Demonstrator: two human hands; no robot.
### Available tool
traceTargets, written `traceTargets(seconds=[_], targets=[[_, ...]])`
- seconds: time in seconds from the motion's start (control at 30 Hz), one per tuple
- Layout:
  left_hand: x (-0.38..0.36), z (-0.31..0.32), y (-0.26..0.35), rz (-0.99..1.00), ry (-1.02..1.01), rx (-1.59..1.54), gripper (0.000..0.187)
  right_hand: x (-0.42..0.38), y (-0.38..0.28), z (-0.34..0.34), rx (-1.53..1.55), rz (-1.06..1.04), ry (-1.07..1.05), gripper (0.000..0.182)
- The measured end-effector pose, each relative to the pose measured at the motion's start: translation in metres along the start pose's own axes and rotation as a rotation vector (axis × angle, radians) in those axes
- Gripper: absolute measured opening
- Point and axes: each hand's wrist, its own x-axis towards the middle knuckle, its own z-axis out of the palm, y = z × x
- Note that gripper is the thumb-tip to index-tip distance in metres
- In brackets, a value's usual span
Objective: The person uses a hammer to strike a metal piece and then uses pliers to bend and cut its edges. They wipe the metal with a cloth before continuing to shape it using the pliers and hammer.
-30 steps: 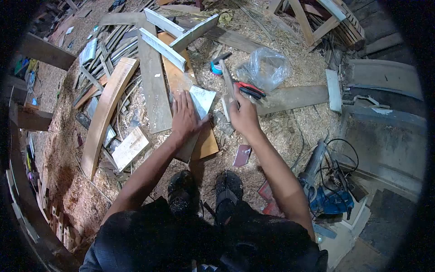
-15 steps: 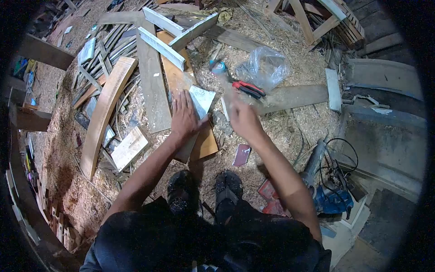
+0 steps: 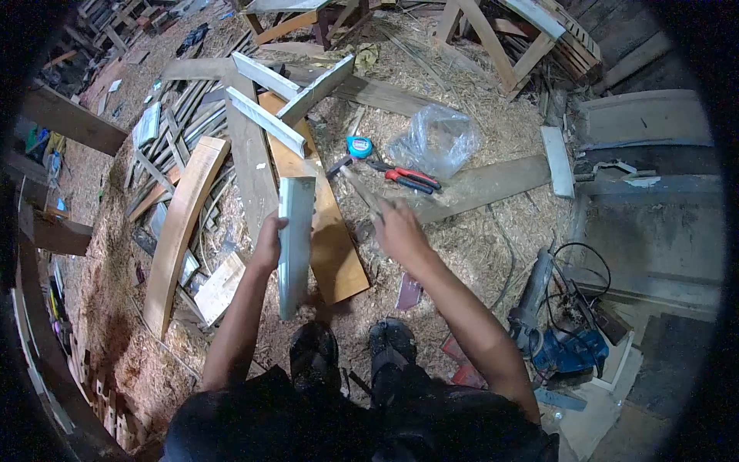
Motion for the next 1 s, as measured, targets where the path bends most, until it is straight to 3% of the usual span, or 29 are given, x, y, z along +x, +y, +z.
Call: traceTargets(seconds=[0.1, 0.2, 0.37, 0.5, 0.6, 0.7, 0.77, 0.9, 0.93, 1.0], targets=[[-0.012, 0.015, 0.008, -0.101, 0.021, -0.462, 0.071, 0.035, 0.022, -0.03, -0.117, -0.038, 0.224, 0.035], [-0.015, 0.03, 0.011, -0.092, -0.002, -0.523, 0.078, 0.059, 0.042, -0.045, -0.312, 0.026, 0.013, 0.036], [-0.018, 0.038, 0.002, -0.202, -0.07, -0.684, 0.085, 0.074, 0.045, -0.036, -0.447, 0.082, 0.007, 0.043], [-0.03, 0.044, 0.012, -0.146, -0.121, -0.762, 0.085, 0.085, 0.065, -0.034, -0.462, 0.035, -0.026, 0.05], [-0.036, 0.04, 0.019, -0.144, -0.111, -0.746, 0.083, 0.084, 0.07, -0.056, -0.005, 0.1, -0.116, 0.046], [-0.036, 0.038, 0.029, -0.166, -0.075, -0.654, 0.086, 0.063, 0.044, -0.079, 0.843, 0.27, -0.227, 0.038], [-0.04, 0.039, 0.04, -0.209, -0.072, -0.602, 0.085, 0.032, -0.009, -0.103, 1.335, 0.283, -0.26, 0.03], [-0.048, 0.053, 0.071, -0.207, 0.008, -0.68, 0.085, 0.011, -0.022, -0.091, 1.678, 0.021, -0.493, 0.024], [-0.051, 0.053, 0.075, -0.182, -0.02, -0.657, 0.085, 0.011, -0.021, -0.087, 1.662, -0.056, -0.586, 0.026], [-0.059, 0.058, 0.085, -0.18, -0.005, -0.65, 0.084, -0.001, -0.043, -0.092, 1.536, -0.055, -0.515, 0.028]])
